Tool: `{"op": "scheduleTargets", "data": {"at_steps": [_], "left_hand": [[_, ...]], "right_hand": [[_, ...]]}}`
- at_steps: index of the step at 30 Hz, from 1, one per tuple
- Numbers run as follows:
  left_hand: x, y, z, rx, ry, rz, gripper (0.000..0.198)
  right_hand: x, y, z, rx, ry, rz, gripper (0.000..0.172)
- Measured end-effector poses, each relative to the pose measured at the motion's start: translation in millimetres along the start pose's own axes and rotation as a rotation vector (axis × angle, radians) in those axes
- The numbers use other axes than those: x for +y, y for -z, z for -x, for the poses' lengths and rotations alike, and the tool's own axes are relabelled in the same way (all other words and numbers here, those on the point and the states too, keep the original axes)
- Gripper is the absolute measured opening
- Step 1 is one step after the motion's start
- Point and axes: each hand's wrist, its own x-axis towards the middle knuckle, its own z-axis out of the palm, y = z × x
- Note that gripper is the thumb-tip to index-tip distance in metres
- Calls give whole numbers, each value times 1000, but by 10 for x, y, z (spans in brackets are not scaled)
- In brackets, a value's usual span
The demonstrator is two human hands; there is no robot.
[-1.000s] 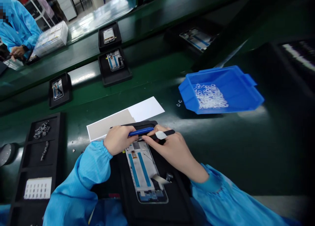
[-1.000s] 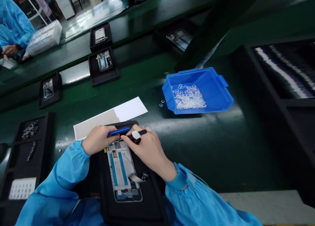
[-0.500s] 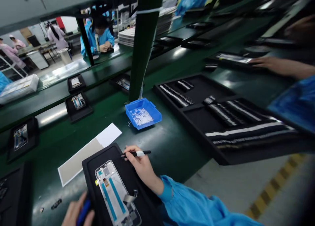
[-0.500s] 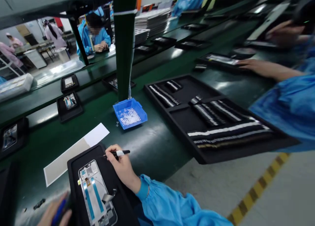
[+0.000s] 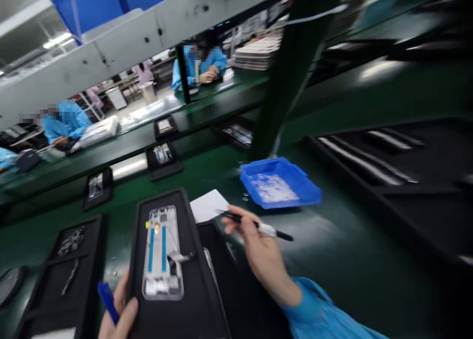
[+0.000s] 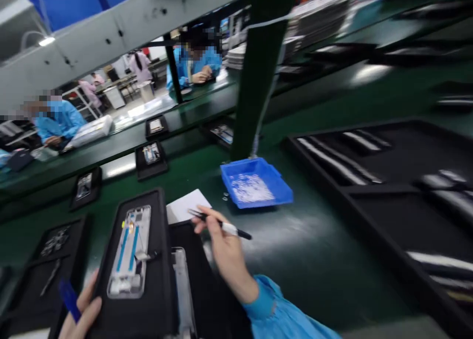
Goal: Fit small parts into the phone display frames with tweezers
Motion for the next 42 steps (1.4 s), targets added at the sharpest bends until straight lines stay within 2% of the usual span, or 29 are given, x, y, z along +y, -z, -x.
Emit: {"op": "scheduleTargets", "data": {"at_steps": [2,3,4,6,10,12,15,17,20,25,28,32,34,36,39,42], "left_hand": [[181,198,-268,120,34,107,66],[279,288,-478,119,22,143,64],[373,368,-729,152,-9,146,60],[533,484,-1303,217,-25,12,54],[715,551,-2349,275,-11,-144,48],[750,591,-2689,291,-4,-270,40],[739,762,-2973,344,20,-531,34],[687,911,-3062,367,37,-721,36],[578,1063,-3118,330,45,-964,37],[505,1094,-3094,262,-46,-1241,31],[622,1124,-3011,279,-126,-1337,30],[942,1084,-2803,315,-241,-1399,35],[1123,935,-2690,304,-315,-1407,38],[1286,682,-2611,273,-400,-1402,39],[1463,180,-2597,204,-520,-1379,40],[1538,-326,-2677,129,-602,-1347,39]], "right_hand": [[159,22,-81,43,-25,73,52],[262,29,-103,71,-38,124,52],[368,34,-114,88,-44,172,53],[547,38,-114,98,-43,244,53],[679,51,-107,57,-1,316,52],[680,62,-119,23,15,356,51],[704,82,-145,-31,10,405,51],[740,92,-161,-62,0,420,53],[781,95,-173,-92,-7,431,54],[760,82,-169,-90,-23,424,55],[750,71,-162,-90,-33,396,55],[683,46,-190,-51,-12,311,55],[573,8,-259,-40,3,267,54],[421,-67,-382,-54,11,215,54],[225,-264,-645,-116,20,123,53],[216,-522,-933,-184,6,70,53]]}}
